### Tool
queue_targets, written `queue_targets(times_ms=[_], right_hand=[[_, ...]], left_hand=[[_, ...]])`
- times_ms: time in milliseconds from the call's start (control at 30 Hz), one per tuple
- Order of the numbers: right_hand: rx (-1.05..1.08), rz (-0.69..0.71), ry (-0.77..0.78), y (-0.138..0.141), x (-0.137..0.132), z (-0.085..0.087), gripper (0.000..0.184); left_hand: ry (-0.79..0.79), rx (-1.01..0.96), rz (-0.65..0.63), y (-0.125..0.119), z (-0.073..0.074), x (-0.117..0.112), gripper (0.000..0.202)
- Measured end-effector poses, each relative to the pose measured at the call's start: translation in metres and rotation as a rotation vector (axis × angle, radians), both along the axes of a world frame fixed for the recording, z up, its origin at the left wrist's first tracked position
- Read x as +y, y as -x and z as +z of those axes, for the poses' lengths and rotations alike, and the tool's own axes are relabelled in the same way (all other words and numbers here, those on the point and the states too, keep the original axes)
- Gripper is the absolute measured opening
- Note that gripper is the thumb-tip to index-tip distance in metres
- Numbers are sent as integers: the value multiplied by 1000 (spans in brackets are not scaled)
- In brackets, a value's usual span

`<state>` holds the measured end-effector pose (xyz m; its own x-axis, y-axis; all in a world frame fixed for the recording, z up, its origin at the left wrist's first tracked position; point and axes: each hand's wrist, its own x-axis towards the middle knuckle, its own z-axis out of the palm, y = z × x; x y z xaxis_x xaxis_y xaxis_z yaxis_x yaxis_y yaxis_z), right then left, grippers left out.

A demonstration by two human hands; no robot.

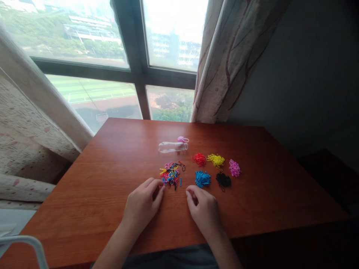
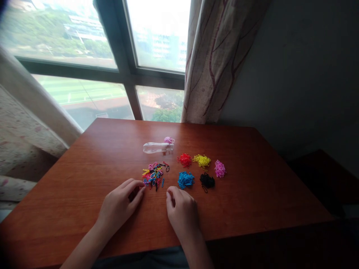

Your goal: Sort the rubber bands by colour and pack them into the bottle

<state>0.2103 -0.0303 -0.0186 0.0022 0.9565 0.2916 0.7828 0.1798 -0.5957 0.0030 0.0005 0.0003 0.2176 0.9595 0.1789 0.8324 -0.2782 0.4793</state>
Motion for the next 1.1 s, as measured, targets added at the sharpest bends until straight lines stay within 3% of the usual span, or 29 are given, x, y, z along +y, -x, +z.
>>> queue_targets(times_ms=[167, 467, 833, 1100], right_hand=[[-51, 5, 29, -1, 1, 0, 17], [-68, 38, 54, -1, -3, 4, 17], [-39, 47, 63, -1, -1, 5, 16], [-39, 82, 42, 0, -6, 6, 17]], left_hand=[[-28, -26, -39, -16, 5, -3, 15], [-87, 205, -78, -56, 10, 2, 13], [-13, 355, -85, -63, 14, 7, 16], [25, 266, -85, -65, 24, 18, 15]])
